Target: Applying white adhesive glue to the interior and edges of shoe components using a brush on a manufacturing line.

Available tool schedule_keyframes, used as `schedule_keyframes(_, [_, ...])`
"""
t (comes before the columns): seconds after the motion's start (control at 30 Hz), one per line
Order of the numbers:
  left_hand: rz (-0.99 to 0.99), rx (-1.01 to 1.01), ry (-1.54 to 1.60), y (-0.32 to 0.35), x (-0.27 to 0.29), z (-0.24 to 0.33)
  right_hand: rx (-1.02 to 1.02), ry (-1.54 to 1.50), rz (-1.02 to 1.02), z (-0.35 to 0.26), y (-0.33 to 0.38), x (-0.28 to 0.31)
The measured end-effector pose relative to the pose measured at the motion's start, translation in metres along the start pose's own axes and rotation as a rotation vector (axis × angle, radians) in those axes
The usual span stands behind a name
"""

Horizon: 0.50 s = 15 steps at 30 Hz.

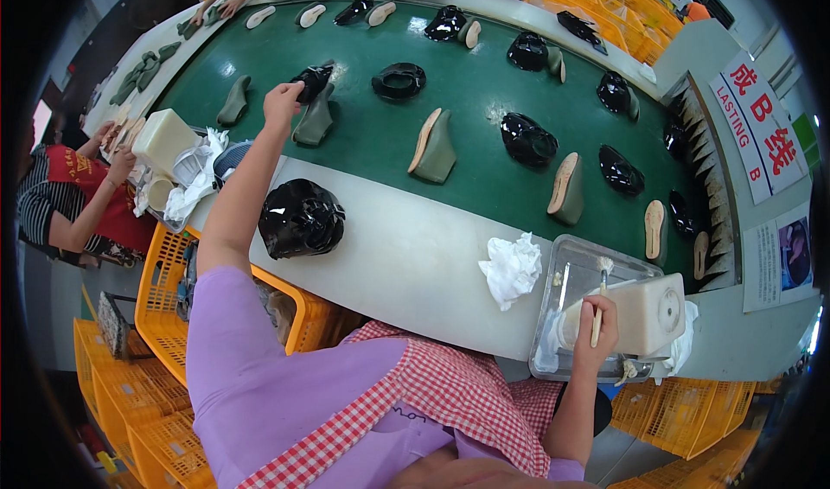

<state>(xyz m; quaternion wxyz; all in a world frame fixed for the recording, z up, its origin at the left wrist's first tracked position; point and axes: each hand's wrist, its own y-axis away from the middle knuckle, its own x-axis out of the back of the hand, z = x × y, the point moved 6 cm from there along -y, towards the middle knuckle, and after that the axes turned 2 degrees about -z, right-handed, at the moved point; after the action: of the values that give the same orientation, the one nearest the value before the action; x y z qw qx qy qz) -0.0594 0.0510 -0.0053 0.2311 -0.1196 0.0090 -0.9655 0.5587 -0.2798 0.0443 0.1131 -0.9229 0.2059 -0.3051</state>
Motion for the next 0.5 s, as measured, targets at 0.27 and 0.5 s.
schedule_keyframes(0.27, [0.312, -0.198, -0.564, -0.083, 0.040, -0.022, -0.010, 0.039, -0.020, 0.000, -0.006, -0.012])
schedule_keyframes(0.5, [0.154, 0.091, -0.503, -0.093, 0.062, -0.080, 0.065, 0.023, -0.065, -0.001, -0.009, -0.023])
